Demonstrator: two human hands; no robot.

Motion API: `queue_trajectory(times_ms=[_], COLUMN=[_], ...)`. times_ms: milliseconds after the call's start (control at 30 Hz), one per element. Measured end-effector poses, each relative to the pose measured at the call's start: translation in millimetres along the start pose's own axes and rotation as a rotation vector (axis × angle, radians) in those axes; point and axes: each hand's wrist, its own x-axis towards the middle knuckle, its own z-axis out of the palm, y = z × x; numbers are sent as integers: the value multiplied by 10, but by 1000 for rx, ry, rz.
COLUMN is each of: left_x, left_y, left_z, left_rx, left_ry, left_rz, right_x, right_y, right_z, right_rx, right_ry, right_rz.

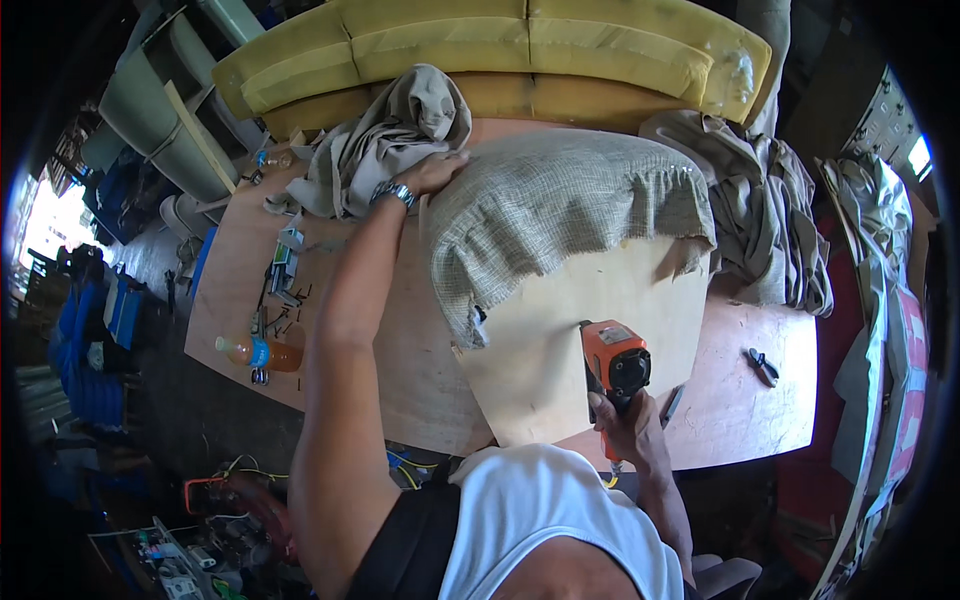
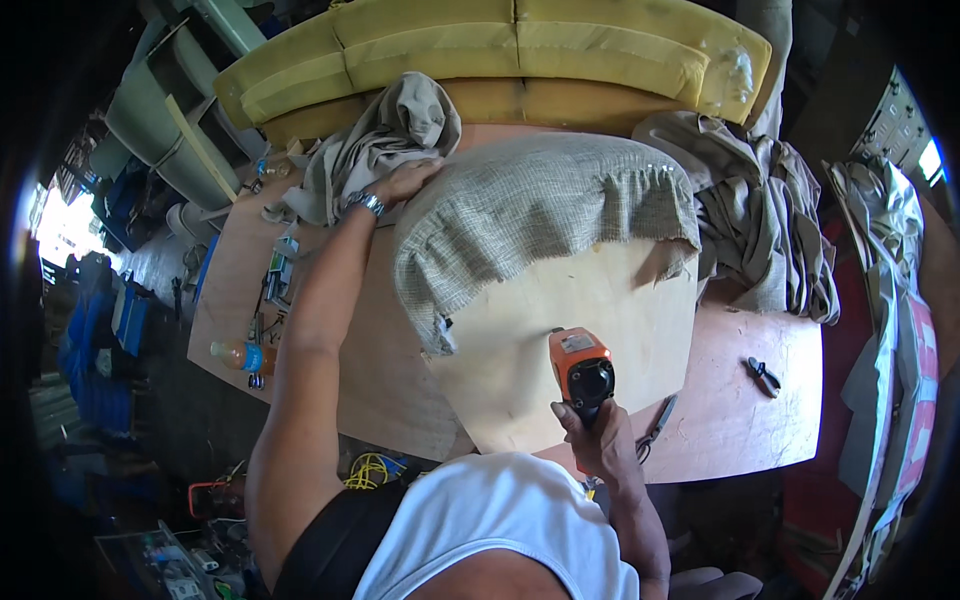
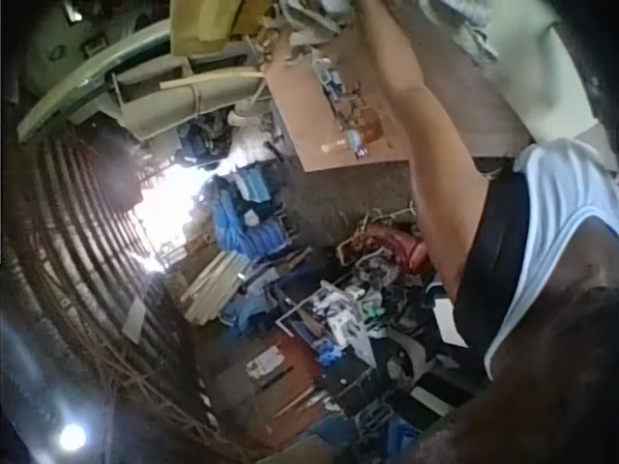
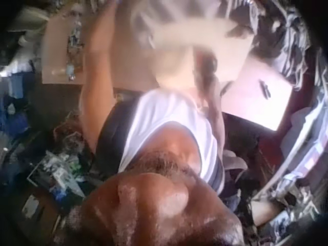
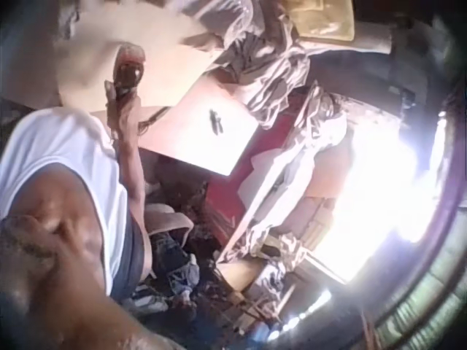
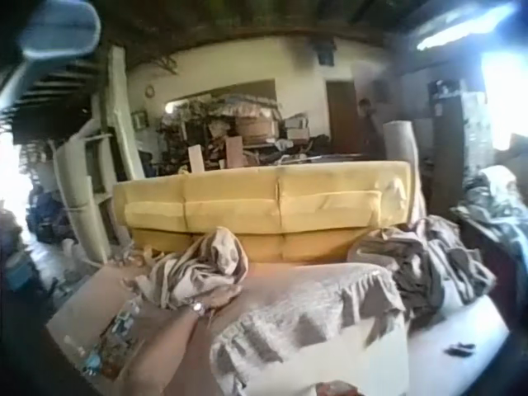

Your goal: The person uses a pneumatic staple gun to attach a piece of beige fabric to a large, curved wooden furniture component. They repeatedly pull the fabric taut and fire staples along the edges to secure it. The person then lifts the component and places it onto a blue foam cushion.

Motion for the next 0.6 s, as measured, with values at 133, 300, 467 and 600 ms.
queue_trajectory(times_ms=[133,300,467,600], left_x=[94,-277,-730,-921], left_y=[293,535,922,981], left_z=[23,36,107,176], left_rx=[74,30,132,65], left_ry=[-214,-180,-169,-101], left_rz=[-114,71,225,312], right_x=[-24,-9,26,67], right_y=[-20,-49,3,105], right_z=[70,28,-35,24], right_rx=[-93,-102,-53,-51], right_ry=[-13,-50,-62,-22], right_rz=[91,16,-20,-76])
